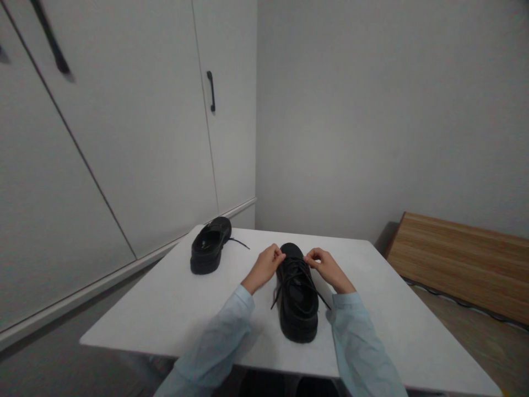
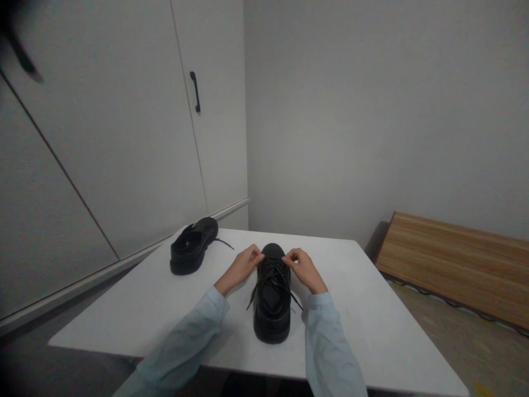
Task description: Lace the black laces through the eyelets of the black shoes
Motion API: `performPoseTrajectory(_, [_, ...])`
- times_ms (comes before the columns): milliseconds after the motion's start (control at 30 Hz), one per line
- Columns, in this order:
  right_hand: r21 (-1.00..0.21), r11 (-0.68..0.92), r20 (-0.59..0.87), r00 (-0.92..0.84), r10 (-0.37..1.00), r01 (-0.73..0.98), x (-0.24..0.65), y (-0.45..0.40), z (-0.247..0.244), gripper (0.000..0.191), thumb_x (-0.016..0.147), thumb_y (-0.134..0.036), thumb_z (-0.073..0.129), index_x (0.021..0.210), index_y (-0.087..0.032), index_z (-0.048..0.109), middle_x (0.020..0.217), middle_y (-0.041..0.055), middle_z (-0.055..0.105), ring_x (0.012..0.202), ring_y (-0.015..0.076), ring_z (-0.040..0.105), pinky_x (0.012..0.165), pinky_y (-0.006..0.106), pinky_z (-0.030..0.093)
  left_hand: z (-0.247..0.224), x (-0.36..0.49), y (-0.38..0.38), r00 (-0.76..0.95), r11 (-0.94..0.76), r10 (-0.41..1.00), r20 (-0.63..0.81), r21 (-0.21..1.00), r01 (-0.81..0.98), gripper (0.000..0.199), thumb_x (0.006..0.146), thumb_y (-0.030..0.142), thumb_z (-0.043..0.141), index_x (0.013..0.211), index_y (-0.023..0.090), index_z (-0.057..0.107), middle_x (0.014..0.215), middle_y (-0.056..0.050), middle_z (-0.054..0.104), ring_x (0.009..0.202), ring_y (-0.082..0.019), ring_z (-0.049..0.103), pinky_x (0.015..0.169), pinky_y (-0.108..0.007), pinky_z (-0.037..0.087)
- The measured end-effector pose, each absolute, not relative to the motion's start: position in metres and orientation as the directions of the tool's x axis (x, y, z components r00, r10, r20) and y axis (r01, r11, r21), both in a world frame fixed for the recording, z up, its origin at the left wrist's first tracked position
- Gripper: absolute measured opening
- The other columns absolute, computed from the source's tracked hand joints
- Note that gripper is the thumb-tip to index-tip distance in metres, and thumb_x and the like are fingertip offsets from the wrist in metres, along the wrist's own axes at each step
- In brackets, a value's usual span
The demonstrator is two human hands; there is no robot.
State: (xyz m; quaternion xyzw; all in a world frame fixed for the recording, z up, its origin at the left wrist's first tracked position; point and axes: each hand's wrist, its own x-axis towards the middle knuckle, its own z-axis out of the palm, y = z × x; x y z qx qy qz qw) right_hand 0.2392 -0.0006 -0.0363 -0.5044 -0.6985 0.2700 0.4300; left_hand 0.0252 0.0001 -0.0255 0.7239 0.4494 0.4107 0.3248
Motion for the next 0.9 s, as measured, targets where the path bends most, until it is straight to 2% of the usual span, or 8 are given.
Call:
performPoseTrajectory(133, [-0.784,0.394,0.402,-0.09,0.911,0.48,0.236,-0.004,-0.027,0.021,0.074,-0.039,0.061,0.07,-0.018,0.061,0.075,0.0035,0.062,0.075,0.0186,0.057,0.076,0.035,0.047,-0.016,0.025,-0.004,0.211,-0.479,0.878,0.43,0.798,0.367,0.011,0.08,0.029,0.056,0.083,0.018,0.055,0.073,0.001,0.054,0.066,-0.012,0.049,0.064,-0.023,0.039])
performPoseTrajectory(267, [-0.795,0.384,0.399,-0.071,0.914,0.47,0.233,-0.01,-0.018,0.025,0.075,-0.043,0.062,0.073,-0.018,0.063,0.078,0.0048,0.062,0.076,0.0195,0.057,0.071,0.033,0.046,-0.01,0.029,-0.008,0.269,-0.575,0.818,0.508,0.721,0.386,0.017,0.081,0.035,0.058,0.083,0.019,0.063,0.077,-0.001,0.054,0.068,-0.013,0.048,0.065,-0.024,0.038])
performPoseTrajectory(567, [-0.8,0.372,0.345,-0.148,0.927,0.471,0.224,-0.015,-0.015,0.029,0.074,-0.046,0.064,0.069,-0.018,0.061,0.068,0.0021,0.059,0.066,0.0166,0.052,0.061,0.029,0.041,-0.014,0.037,-0.011,0.319,-0.592,0.806,0.499,0.694,0.409,0.012,0.078,0.031,0.063,0.076,0.019,0.062,0.075,-0.001,0.054,0.071,-0.015,0.05,0.066,-0.025,0.039])
performPoseTrajectory(900, [-0.81,0.392,0.352,-0.171,0.92,0.437,0.224,-0.012,-0.021,0.026,0.077,-0.043,0.059,0.067,-0.019,0.054,0.067,0.0007,0.054,0.066,0.0159,0.051,0.061,0.028,0.04,-0.015,0.04,-0.012,0.306,-0.57,0.821,0.483,0.726,0.384,0.011,0.082,0.025,0.057,0.074,0.017,0.056,0.073,0.0,0.054,0.071,-0.014,0.051,0.067,-0.025,0.039])
